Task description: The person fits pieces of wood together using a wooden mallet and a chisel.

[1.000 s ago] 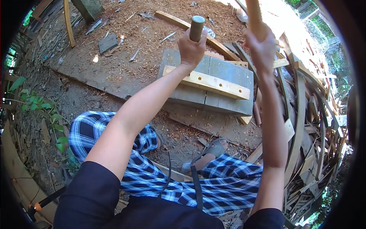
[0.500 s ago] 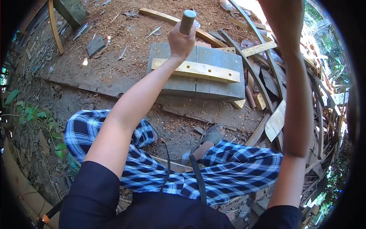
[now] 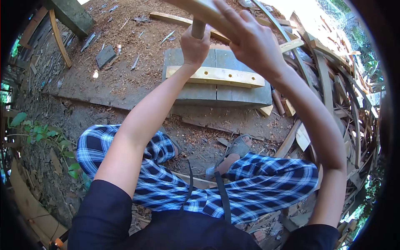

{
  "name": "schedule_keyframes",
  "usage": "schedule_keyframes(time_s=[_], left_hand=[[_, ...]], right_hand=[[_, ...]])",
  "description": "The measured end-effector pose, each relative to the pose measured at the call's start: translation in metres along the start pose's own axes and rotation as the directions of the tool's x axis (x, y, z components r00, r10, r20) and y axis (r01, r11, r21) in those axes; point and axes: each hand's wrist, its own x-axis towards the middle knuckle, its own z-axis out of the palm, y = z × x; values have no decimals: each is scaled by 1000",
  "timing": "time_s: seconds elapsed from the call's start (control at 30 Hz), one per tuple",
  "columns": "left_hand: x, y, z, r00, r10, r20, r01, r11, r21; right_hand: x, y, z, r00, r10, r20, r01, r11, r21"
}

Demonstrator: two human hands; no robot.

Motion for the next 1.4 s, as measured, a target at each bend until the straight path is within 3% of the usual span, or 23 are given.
schedule_keyframes(time_s=[0.03, 0.1, 0.13, 0.17, 0.23, 0.3, 0.37, 0.53, 0.63, 0.67, 0.77, 0.8, 0.97, 1.1, 1.17, 1.3, 1.37, 1.4], left_hand=[[-3, -1, -1, 1000, -6, 21, 7, 1000, -5], [0, -2, 1, 1000, 3, 15, -2, 999, -47], [0, -3, 2, 1000, -1, 8, 1, 999, -39], [-3, -4, 1, 1000, -11, 1, 11, 999, -33], [0, -4, 1, 1000, 4, 13, -3, 998, -63], [4, -4, 0, 999, 6, 41, -5, 1000, -12], [6, -5, 1, 993, -81, 89, 86, 995, -56], [18, -16, 5, 981, -157, 118, 166, 983, -79], [30, -32, 11, 972, -184, 147, 192, 981, -39], [32, -18, 8, 896, -401, 190, 423, 901, -97], [42, -30, 19, 902, -393, 182, 421, 893, -157], [47, -34, 19, 888, -435, 146, 445, 895, -39], [57, -52, 17, 826, -525, 203, 546, 835, -61], [64, -65, 21, 832, -546, 96, 547, 837, 17], [67, -74, 20, 782, -604, 155, 615, 787, -38], [72, -101, 20, 754, -647, 113, 653, 757, -27], [77, -135, 12, 664, -721, 199, 746, 657, -109], [70, -124, 12, 661, -723, 204, 749, 654, -110]], right_hand=[[-4, 3, -2, 1000, 22, 6, -22, 1000, 2], [2, 8, -15, 988, -76, -136, 69, 996, -59], [-2, 17, 10, 897, -92, -433, 132, 989, 64], [-10, 25, 33, 900, -96, -424, 139, 988, 71], [-25, 38, 77, 886, 281, -370, -159, 932, 326], [-45, 45, 127, 861, 430, -272, -365, 894, 259], [-62, 42, 159, 849, 507, -149, -481, 858, 180], [-76, 24, 211, 828, 533, -176, -505, 844, 180], [-79, 21, 210, 851, 455, -262, -437, 890, 127], [-79, 20, 209, 844, 455, -284, -436, 890, 130], [-81, 21, 213, 824, 461, -328, -438, 887, 148], [-81, 21, 216, 811, 466, -354, -441, 884, 152], [-86, 19, 217, 816, 440, -376, -429, 896, 119], [-83, 17, 218, 816, 451, -361, -447, 889, 99], [-84, 17, 218, 818, 458, -347, -461, 884, 78], [-82, 20, 221, 807, 421, -415, -432, 899, 72], [-83, 21, 221, 812, 416, -408, -418, 904, 90], [-84, 23, 221, 813, 418, -406, -421, 903, 85]])
